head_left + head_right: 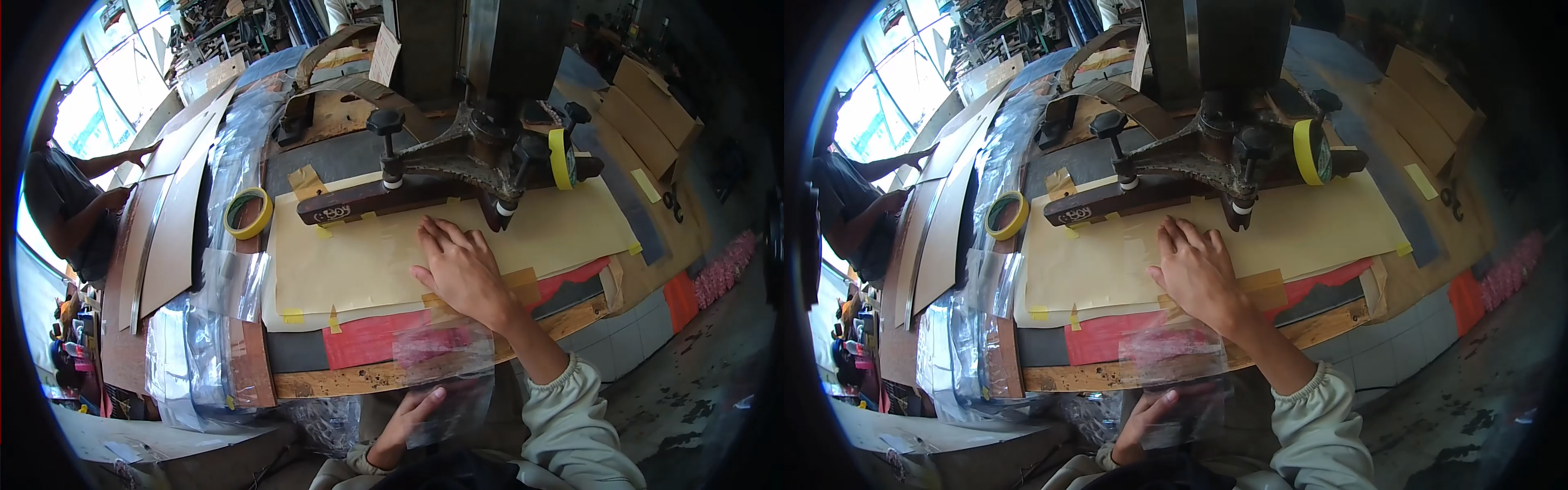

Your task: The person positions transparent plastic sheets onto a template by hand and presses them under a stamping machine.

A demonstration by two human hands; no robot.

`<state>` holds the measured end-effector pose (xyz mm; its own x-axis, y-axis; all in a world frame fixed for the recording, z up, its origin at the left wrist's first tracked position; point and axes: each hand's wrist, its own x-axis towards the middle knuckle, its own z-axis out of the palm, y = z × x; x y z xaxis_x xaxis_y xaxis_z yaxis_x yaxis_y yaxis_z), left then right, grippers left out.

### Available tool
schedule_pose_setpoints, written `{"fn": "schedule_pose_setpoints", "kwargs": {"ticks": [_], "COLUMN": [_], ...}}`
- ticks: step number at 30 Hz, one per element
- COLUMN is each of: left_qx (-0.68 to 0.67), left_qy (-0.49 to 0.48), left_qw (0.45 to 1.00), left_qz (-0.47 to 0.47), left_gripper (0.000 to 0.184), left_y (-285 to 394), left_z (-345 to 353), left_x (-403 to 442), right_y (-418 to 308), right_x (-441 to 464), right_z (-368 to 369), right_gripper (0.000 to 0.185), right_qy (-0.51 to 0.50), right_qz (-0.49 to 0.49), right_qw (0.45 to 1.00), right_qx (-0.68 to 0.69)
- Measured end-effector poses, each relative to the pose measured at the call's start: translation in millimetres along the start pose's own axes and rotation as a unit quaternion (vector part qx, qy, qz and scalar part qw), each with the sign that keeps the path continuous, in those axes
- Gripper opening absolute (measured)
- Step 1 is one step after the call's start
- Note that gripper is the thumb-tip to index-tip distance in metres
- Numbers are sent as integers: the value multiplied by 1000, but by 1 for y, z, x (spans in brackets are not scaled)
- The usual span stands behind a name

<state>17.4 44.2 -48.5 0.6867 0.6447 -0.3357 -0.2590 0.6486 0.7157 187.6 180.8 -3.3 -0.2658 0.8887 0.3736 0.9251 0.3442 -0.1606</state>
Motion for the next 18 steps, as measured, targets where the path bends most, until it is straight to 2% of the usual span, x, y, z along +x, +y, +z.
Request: {"fn": "schedule_pose_setpoints", "kwargs": {"ticks": [7, 13, 16, 18], "left_qx": [2, -27, -7, -13], "left_qy": [-18, -2, -28, -17], "left_qw": [1000, 999, 1000, 999], "left_qz": [0, -21, -1, -26], "left_gripper": [45, 53, 47, 53], "left_y": [2, 4, 1, 6], "left_z": [0, 3, -1, 2], "left_x": [0, -1, 0, -2], "right_y": [0, 0, -1, 0], "right_x": [0, 0, 0, 0], "right_z": [-1, 1, 0, 0], "right_gripper": [53, 53, 53, 53], "right_qy": [-7, -12, -14, -13], "right_qz": [0, 5, 8, 7], "right_qw": [1000, 1000, 1000, 1000], "right_qx": [-3, -5, 1, -1]}}
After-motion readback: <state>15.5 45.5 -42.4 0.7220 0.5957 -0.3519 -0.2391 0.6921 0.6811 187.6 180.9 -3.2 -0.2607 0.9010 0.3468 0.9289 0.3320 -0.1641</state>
